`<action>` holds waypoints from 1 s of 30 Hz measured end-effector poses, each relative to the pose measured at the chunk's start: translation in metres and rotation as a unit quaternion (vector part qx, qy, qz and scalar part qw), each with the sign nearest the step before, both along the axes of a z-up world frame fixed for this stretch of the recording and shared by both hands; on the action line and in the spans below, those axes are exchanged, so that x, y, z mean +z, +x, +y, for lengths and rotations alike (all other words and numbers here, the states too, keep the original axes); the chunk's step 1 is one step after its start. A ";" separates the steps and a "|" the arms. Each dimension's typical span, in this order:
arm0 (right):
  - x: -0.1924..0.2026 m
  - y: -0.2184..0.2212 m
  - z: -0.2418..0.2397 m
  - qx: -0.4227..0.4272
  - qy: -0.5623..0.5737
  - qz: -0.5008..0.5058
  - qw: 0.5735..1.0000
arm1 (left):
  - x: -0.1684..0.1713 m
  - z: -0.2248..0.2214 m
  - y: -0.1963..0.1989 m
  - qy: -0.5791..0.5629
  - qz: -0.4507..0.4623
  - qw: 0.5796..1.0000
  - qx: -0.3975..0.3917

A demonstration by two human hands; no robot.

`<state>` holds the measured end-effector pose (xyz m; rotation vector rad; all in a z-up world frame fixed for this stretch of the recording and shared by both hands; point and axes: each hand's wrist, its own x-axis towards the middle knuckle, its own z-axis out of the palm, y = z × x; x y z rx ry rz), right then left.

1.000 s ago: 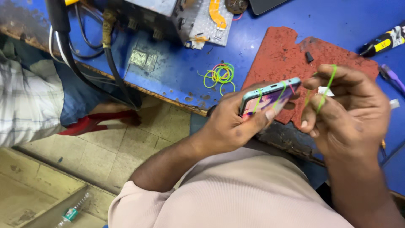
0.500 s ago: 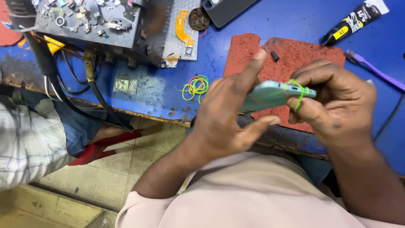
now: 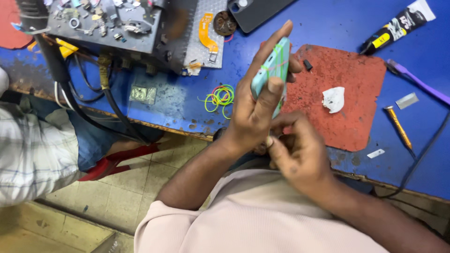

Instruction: The person secures a smartphone with rubber bands and applies a substance from a tube to its screen. They then use a purple toothbrush to scrub a small electronic component placed on a red mat on the workbench.

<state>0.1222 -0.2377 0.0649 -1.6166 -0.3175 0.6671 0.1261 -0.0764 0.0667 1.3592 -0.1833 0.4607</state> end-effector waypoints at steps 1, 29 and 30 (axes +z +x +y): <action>0.000 -0.001 0.000 0.009 -0.026 -0.119 0.993 | -0.003 -0.001 0.004 -0.042 -0.021 0.999 -0.011; -0.020 0.090 -0.062 0.047 0.138 0.009 0.989 | -0.012 0.030 -0.001 -0.260 0.022 0.947 -0.185; -0.022 0.096 -0.076 0.014 0.137 0.006 0.990 | -0.015 0.033 0.000 -0.279 0.010 0.945 -0.173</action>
